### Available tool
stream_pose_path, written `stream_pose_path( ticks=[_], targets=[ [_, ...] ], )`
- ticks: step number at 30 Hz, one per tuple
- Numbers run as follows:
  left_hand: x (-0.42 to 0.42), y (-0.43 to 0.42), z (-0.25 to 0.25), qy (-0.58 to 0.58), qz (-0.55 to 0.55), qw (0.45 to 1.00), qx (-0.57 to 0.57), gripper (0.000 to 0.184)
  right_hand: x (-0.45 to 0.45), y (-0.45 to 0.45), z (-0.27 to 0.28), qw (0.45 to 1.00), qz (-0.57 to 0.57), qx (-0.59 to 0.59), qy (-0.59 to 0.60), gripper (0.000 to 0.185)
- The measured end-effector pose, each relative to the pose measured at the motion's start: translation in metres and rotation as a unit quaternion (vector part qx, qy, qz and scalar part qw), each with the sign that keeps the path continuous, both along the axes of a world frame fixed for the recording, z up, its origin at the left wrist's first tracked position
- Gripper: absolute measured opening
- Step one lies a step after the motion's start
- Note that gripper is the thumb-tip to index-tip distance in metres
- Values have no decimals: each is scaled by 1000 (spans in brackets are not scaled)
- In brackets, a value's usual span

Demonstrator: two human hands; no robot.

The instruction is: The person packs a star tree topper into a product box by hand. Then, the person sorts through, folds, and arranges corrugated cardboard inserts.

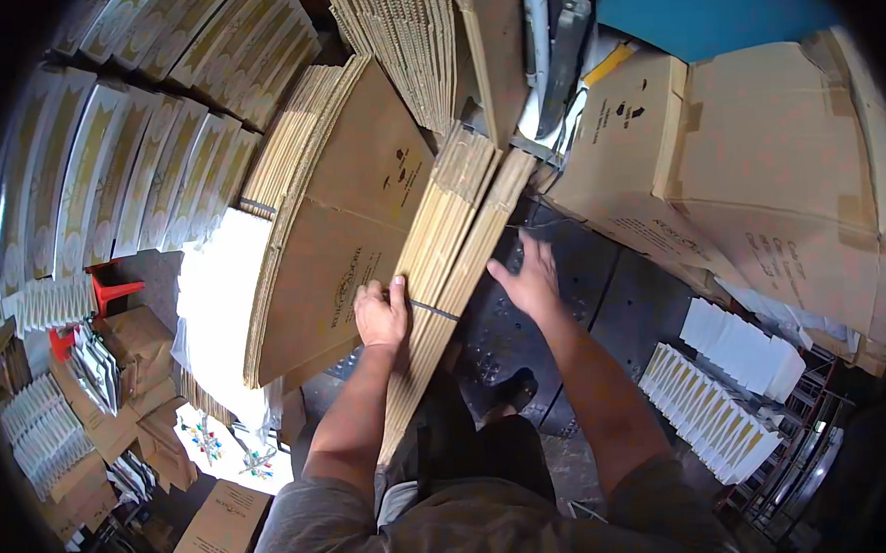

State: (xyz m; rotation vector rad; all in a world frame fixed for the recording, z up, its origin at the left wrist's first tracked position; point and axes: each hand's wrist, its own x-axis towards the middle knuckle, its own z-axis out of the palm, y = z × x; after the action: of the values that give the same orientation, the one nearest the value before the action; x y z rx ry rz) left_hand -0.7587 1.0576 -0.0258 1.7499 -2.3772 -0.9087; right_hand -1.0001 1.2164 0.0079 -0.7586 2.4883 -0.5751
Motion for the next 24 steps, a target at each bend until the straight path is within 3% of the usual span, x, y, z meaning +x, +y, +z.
stream_pose_path(
  ticks=[3, 4, 6, 7, 11, 14, 18, 22, 24],
  targets=[
    [-5, -10, 2, 10, -19, 998, 54, 54, -25, -75, -6, 997, 20, 50, 48, 108],
    [-9, -14, 4, 2, -30, 997, 78, 52, -28, -94, -10, 997, 19, 53, 46, 108],
    [-19, -21, 8, -12, -51, 991, 127, 48, -28, -123, -16, 974, 35, 150, 167, 119],
    [-23, -25, 8, -12, -52, 990, 130, 48, -25, -127, -18, 973, 34, 153, 166, 119],
    [-43, -55, 6, 62, -21, 944, 323, 38, -18, -133, -25, 977, 18, 162, 135, 123],
    [-91, -81, 6, 138, -14, 934, 329, 33, -16, -131, -25, 976, 18, 172, 131, 124],
    [-156, -120, 8, 119, -159, 945, 258, 33, -21, -129, -28, 975, 18, 175, 134, 125],
    [-184, -142, -6, 113, -217, 938, 247, 33, -22, -129, -32, 979, 6, 160, 128, 124],
    [-196, -145, -3, 50, -221, 959, 172, 34, -22, -132, -32, 982, 7, 147, 123, 123]
  ],
)
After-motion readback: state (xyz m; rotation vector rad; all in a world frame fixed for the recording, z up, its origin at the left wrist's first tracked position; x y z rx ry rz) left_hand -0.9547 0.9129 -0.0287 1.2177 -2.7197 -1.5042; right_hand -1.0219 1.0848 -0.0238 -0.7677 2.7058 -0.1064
